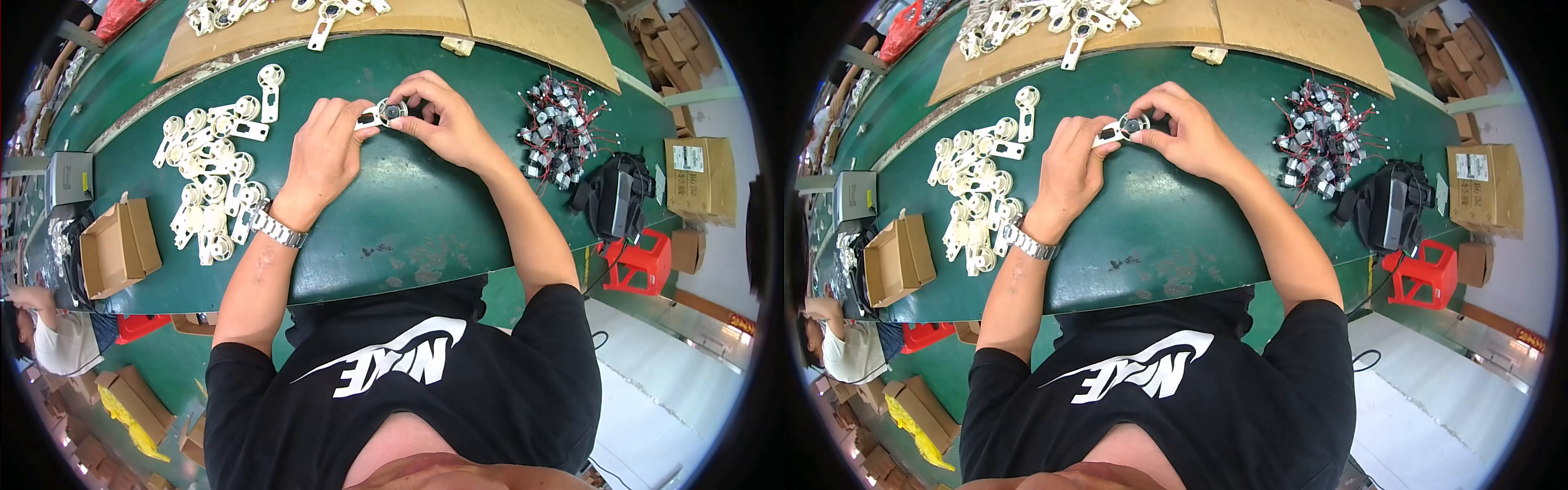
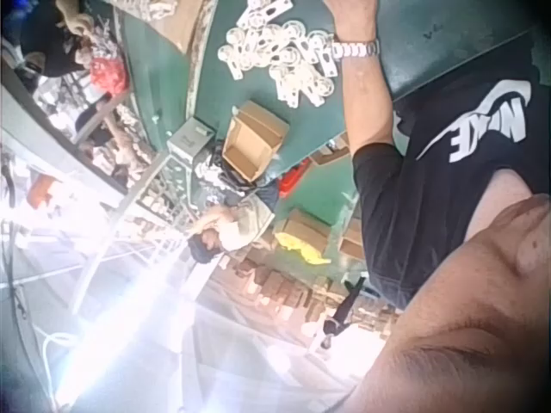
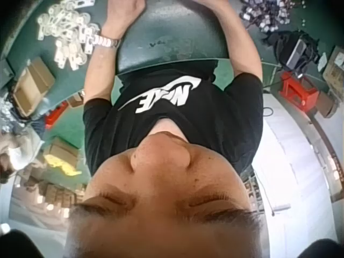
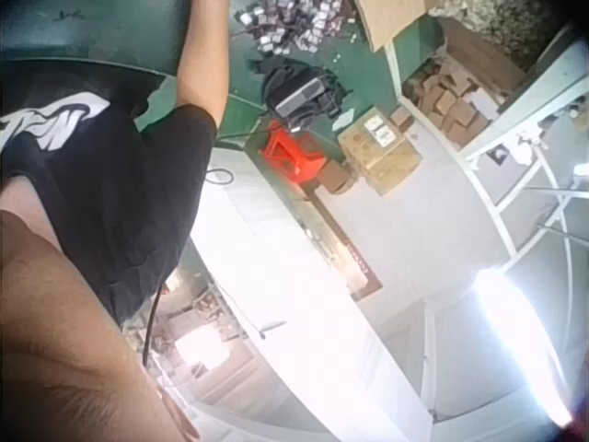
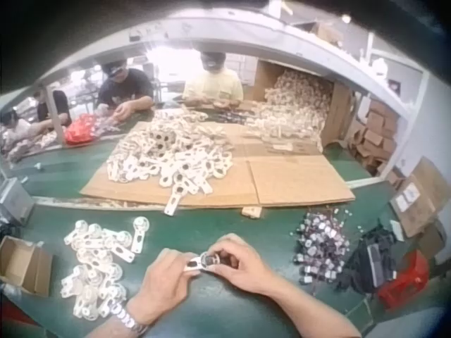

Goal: The person assembles electronic components by hand, inserting small motors and wires into plastic housing units.

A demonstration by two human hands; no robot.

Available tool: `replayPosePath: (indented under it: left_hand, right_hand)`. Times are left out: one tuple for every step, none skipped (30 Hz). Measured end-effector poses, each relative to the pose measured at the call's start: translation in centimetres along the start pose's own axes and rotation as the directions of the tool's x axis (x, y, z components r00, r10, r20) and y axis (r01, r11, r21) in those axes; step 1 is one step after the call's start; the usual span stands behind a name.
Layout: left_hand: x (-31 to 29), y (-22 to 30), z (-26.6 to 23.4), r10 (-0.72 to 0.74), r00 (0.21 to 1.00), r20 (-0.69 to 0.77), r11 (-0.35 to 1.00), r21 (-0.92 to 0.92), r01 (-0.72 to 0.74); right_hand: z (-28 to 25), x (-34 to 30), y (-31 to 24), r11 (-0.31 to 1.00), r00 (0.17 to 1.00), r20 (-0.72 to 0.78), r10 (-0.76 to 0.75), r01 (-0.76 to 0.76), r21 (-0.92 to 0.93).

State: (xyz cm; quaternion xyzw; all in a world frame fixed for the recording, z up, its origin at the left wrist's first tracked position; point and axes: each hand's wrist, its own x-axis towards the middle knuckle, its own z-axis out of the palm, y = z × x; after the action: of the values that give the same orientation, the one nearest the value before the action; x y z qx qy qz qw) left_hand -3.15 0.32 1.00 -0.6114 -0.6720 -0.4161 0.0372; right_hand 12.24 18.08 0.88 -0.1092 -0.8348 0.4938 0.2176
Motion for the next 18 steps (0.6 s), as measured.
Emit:
replayPosePath:
  left_hand:
    - [0.1,0.1,0.0,0.001,1.000,-0.008,1.000,0.004,-0.001]
    - [0.1,0.1,0.0,0.001,1.000,-0.015,1.000,0.008,-0.001]
    - [0.2,0.1,0.0,0.003,1.000,-0.015,1.000,0.007,-0.002]
    - [0.2,0.1,0.0,0.026,0.999,-0.021,1.000,0.014,-0.026]
    - [0.2,0.1,0.1,0.049,0.998,-0.027,0.999,0.020,-0.049]
    - [0.3,0.1,0.1,0.050,0.998,-0.027,0.999,0.019,-0.049]
    - [0.2,0.1,0.0,0.084,0.996,-0.027,0.996,0.025,-0.084]
    - [0.2,0.1,0.0,0.119,0.993,-0.028,0.993,0.031,-0.118]
    - [0.2,0.1,0.0,0.117,0.993,-0.027,0.993,0.033,-0.116]
    - [0.2,0.1,0.0,0.123,0.992,-0.013,0.992,0.030,-0.122]
    - [0.2,0.2,0.0,0.129,0.992,0.001,0.991,0.028,-0.129]
    - [0.2,0.2,0.0,0.128,0.992,0.001,0.991,0.028,-0.128]
    - [0.2,0.2,0.0,0.127,0.992,0.014,0.991,0.028,-0.127]
    - [0.1,0.2,0.0,0.126,0.992,0.027,0.992,0.028,-0.126]
    - [0.1,0.1,0.0,0.126,0.992,0.027,0.992,0.027,-0.127]
    - [0.2,0.1,0.1,0.127,0.991,0.028,0.991,0.030,-0.128]
    - [0.2,0.1,0.1,0.129,0.991,0.029,0.991,0.032,-0.130]
    - [0.2,0.2,0.1,0.130,0.991,0.030,0.991,0.032,-0.131]
  right_hand:
    - [-0.1,0.0,-0.4,1.000,1.000,0.031,-0.004,0.004,0.004]
    - [-0.1,0.0,-0.4,1.000,1.000,0.030,-0.004,0.004,0.003]
    - [-0.1,0.0,-0.4,0.974,0.993,0.038,0.113,-0.118,0.192]
    - [0.0,0.0,-0.5,0.898,0.972,0.070,0.224,-0.233,0.372]
    - [-0.1,0.0,-0.8,0.898,0.972,0.069,0.224,-0.234,0.372]
    - [-0.2,-0.1,-1.2,0.868,0.958,0.116,0.263,-0.288,0.405]
    - [-0.3,-0.2,-1.4,0.832,0.940,0.166,0.298,-0.341,0.437]
    - [-0.4,-0.1,-1.3,0.832,0.940,0.168,0.298,-0.342,0.438]
    - [-0.5,0.0,-1.1,0.824,0.923,0.236,0.303,-0.378,0.421]
    - [-0.7,0.1,-1.0,0.818,0.902,0.302,0.308,-0.413,0.401]
    - [-0.6,0.1,-1.0,0.817,0.902,0.302,0.308,-0.414,0.401]
    - [-0.5,0.0,-1.1,0.808,0.892,0.297,0.341,-0.439,0.393]
    - [-0.4,0.0,-1.1,0.798,0.881,0.289,0.374,-0.465,0.385]
    - [-0.3,0.0,-1.1,0.797,0.881,0.288,0.375,-0.465,0.385]
    - [-0.2,0.0,-1.0,0.792,0.882,0.265,0.390,-0.468,0.393]
    - [-0.1,-0.1,-1.0,0.786,0.882,0.241,0.405,-0.471,0.401]
    - [0.0,-0.1,-1.0,0.786,0.882,0.241,0.406,-0.471,0.401]
    - [0.2,-0.2,-0.8,0.789,0.879,0.212,0.428,-0.477,0.387]
